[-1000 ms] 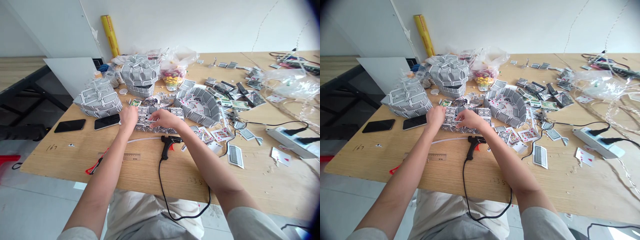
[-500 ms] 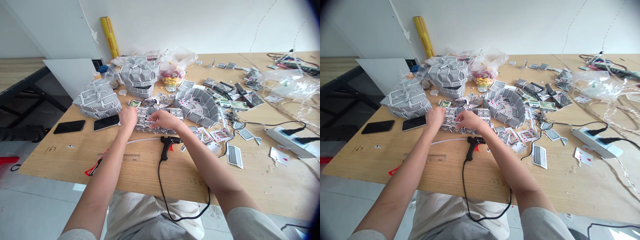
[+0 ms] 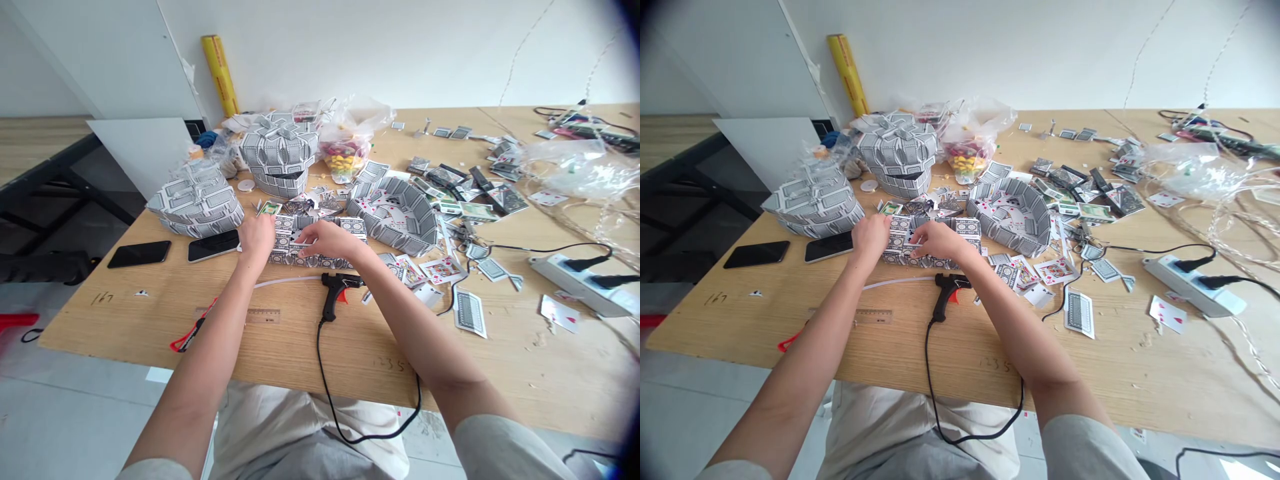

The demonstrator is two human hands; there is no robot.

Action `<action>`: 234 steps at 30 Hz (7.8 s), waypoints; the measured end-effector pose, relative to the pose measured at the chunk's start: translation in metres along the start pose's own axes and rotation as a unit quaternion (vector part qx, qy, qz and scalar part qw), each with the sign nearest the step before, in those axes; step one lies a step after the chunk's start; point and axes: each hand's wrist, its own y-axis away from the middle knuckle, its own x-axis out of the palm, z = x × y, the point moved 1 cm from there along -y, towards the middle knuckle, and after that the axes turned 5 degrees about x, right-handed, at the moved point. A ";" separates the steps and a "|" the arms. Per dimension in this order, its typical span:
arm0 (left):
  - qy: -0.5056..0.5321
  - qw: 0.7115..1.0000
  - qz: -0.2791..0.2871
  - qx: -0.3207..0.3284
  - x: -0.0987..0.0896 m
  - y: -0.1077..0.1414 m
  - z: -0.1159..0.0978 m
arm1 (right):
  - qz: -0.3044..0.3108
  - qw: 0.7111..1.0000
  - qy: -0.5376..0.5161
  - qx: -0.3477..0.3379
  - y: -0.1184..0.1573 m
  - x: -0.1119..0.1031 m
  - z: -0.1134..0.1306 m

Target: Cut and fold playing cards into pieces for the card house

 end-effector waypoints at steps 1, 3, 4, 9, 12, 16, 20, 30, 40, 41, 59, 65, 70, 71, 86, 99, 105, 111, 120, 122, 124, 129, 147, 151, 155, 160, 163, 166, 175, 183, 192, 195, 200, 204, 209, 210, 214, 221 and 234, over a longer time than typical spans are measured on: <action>0.000 1.000 0.001 0.000 0.000 0.000 0.000 | 0.000 1.000 0.000 0.001 0.000 0.000 0.000; 0.000 1.000 0.003 -0.002 -0.001 0.001 0.000 | -0.001 1.000 0.001 0.003 0.001 0.000 0.001; 0.000 1.000 0.003 -0.002 -0.001 0.001 0.000 | -0.001 1.000 0.000 0.005 0.001 0.000 0.001; -0.001 1.000 0.007 -0.005 -0.002 0.001 -0.001 | -0.001 1.000 -0.004 0.009 0.002 -0.001 0.002; -0.002 1.000 0.007 -0.007 -0.001 0.001 -0.001 | 0.001 1.000 -0.008 0.010 0.002 0.000 0.002; -0.005 1.000 0.007 -0.008 0.000 0.001 -0.001 | 0.004 1.000 -0.012 0.005 0.000 0.001 -0.001; -0.006 1.000 0.006 -0.007 0.000 0.000 -0.001 | 0.005 1.000 -0.015 0.002 -0.001 0.001 -0.004; -0.007 1.000 -0.004 -0.005 0.002 0.000 0.000 | 0.001 1.000 -0.015 0.003 -0.001 0.002 -0.004; -0.006 1.000 -0.006 -0.006 0.002 0.001 0.000 | -0.002 1.000 -0.012 0.006 -0.001 0.002 -0.003; -0.006 1.000 -0.005 -0.006 0.002 0.001 0.000 | -0.002 1.000 -0.012 0.005 -0.001 0.002 -0.003; -0.003 1.000 0.000 -0.002 0.000 0.001 0.000 | -0.008 1.000 -0.007 0.003 0.001 0.001 -0.002; 0.006 1.000 0.002 -0.005 0.000 0.001 0.000 | -0.010 1.000 -0.003 0.006 0.002 0.001 -0.001; 0.024 1.000 -0.009 -0.009 0.002 0.000 0.001 | -0.006 1.000 0.013 0.012 0.005 -0.001 0.003; 0.031 0.999 -0.012 -0.008 0.002 0.000 0.003 | -0.007 1.000 0.016 0.012 0.006 -0.001 0.005; 0.251 0.884 -0.334 0.207 0.018 0.046 0.024 | -0.203 0.960 -0.179 -0.069 0.044 -0.052 0.025; 0.236 0.851 -0.329 0.333 0.023 0.066 0.002 | -0.312 0.924 -0.190 -0.113 0.085 -0.053 0.037; 0.221 0.825 -0.286 0.434 0.022 0.075 -0.017 | -0.287 0.943 0.063 -0.157 0.098 -0.019 -0.019; 0.214 0.816 -0.288 0.453 0.026 0.075 -0.024 | -0.366 0.908 0.099 -0.177 0.112 0.001 -0.068; 0.200 0.814 -0.284 0.465 0.026 0.076 -0.027 | -0.366 0.910 0.095 -0.168 0.118 0.017 -0.088; 0.199 0.813 -0.287 0.466 0.026 0.077 -0.028 | -0.372 0.908 0.095 -0.167 0.118 0.020 -0.090; 0.198 0.814 -0.287 0.464 0.026 0.077 -0.029 | -0.379 0.906 0.093 -0.163 0.118 0.022 -0.091; 0.198 0.824 -0.271 0.456 0.028 0.079 -0.031 | -0.384 0.910 0.065 -0.145 0.117 0.023 -0.094; 0.197 0.832 -0.264 0.445 0.034 0.080 -0.037 | -0.380 0.909 0.060 -0.163 0.115 0.026 -0.098; 0.196 0.831 -0.267 0.447 0.035 0.079 -0.038 | -0.379 0.908 0.063 -0.169 0.115 0.026 -0.097; 0.190 0.839 -0.253 0.443 0.038 0.079 -0.038 | -0.372 0.912 0.062 -0.162 0.115 0.026 -0.096; 0.186 0.844 -0.250 0.437 0.039 0.080 -0.039 | -0.373 0.911 0.063 -0.164 0.115 0.026 -0.096; 0.182 0.844 -0.252 0.436 0.037 0.081 -0.041 | -0.379 0.906 0.066 -0.176 0.115 0.026 -0.096; 0.180 0.847 -0.245 0.436 0.035 0.082 -0.043 | -0.380 0.906 0.060 -0.174 0.115 0.026 -0.095; 0.174 0.844 -0.239 0.447 0.031 0.084 -0.046 | -0.380 0.909 0.052 -0.164 0.115 0.028 -0.095; 0.177 0.838 -0.236 0.460 0.029 0.086 -0.048 | -0.387 0.904 0.057 -0.173 0.115 0.027 -0.092; 0.191 0.835 -0.246 0.455 0.033 0.088 -0.050 | -0.384 0.905 0.061 -0.171 0.115 0.026 -0.091; 0.187 0.836 -0.248 0.452 0.034 0.089 -0.050 | -0.391 0.900 0.068 -0.182 0.115 0.027 -0.091; 0.187 0.839 -0.247 0.447 0.035 0.090 -0.050 | -0.399 0.894 0.075 -0.189 0.114 0.028 -0.094; 0.195 0.838 -0.252 0.443 0.037 0.089 -0.050 | -0.398 0.894 0.079 -0.190 0.114 0.028 -0.095; 0.195 0.838 -0.254 0.442 0.037 0.090 -0.050 | -0.402 0.890 0.088 -0.197 0.113 0.028 -0.094; 0.194 0.838 -0.255 0.442 0.037 0.090 -0.051 | -0.404 0.888 0.089 -0.199 0.113 0.028 -0.094; 0.190 0.838 -0.258 0.443 0.036 0.091 -0.052 | -0.408 0.885 0.090 -0.204 0.112 0.029 -0.094; 0.185 0.838 -0.262 0.441 0.035 0.092 -0.053 | -0.407 0.888 0.082 -0.197 0.112 0.029 -0.094; 0.191 0.842 -0.253 0.437 0.037 0.092 -0.052 | -0.407 0.887 0.087 -0.201 0.113 0.028 -0.093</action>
